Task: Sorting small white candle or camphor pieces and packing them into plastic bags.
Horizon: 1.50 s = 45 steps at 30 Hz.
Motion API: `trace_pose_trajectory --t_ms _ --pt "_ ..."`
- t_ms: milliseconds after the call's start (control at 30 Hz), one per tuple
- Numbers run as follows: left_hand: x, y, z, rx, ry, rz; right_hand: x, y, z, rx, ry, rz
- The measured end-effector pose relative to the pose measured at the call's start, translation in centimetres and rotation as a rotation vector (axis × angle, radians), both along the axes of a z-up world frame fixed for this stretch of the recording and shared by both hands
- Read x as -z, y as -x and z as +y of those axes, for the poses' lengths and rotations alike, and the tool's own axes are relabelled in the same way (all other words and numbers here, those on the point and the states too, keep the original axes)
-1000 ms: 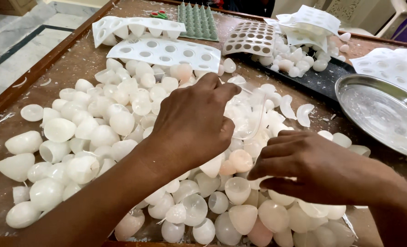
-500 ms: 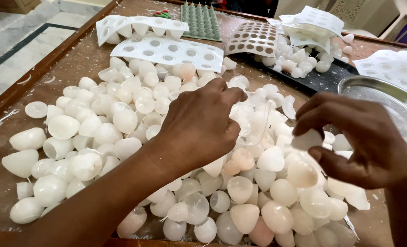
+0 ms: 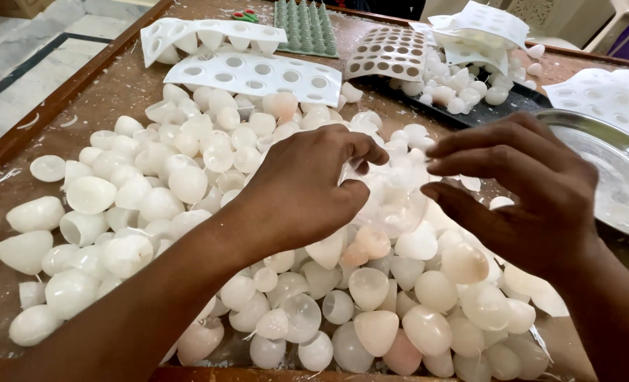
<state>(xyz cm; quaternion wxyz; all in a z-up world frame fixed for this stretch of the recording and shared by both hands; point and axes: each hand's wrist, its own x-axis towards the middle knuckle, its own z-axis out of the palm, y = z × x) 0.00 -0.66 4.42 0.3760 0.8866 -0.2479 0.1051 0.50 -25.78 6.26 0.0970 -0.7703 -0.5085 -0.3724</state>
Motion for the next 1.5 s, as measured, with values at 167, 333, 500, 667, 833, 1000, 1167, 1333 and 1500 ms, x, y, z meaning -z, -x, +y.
trace_pose_trajectory --t_ms 167,333,500,667,833,1000,1167,1333,1500 --pt "-0.4 -0.7 1.1 -0.083 0.031 -0.037 3.0 -0.2 -0.2 -0.229 0.151 0.343" --pt "-0.7 -0.9 1.6 -0.114 0.093 -0.086 3.4 1.8 4.7 -0.146 0.444 0.225" --pt "-0.7 -0.6 1.0 -0.124 0.078 -0.07 4.2 0.5 2.1 -0.139 0.506 0.106" --pt "-1.5 0.2 0.5 -0.128 -0.056 -0.017 2.7 0.5 0.0 -0.075 -0.115 -0.111" --pt "-1.3 0.0 0.4 -0.038 -0.037 0.022 1.6 1.4 2.1 0.076 -0.125 -0.088" --pt "-0.9 -1.9 2.7 -0.038 0.058 -0.068 2.8 0.7 0.9 -0.008 -0.162 -0.046" --pt "-4.0 -1.9 6.5 -0.381 0.193 -0.175 2.4 3.4 7.5 -0.245 0.173 0.215" --pt "-2.5 -3.4 6.4 -0.382 0.195 -0.277 4.6 2.9 12.3 -0.34 0.393 0.289" --pt "-2.8 -2.8 6.2 -0.319 0.214 -0.317 3.8 1.7 12.6 -0.245 0.4 0.289"
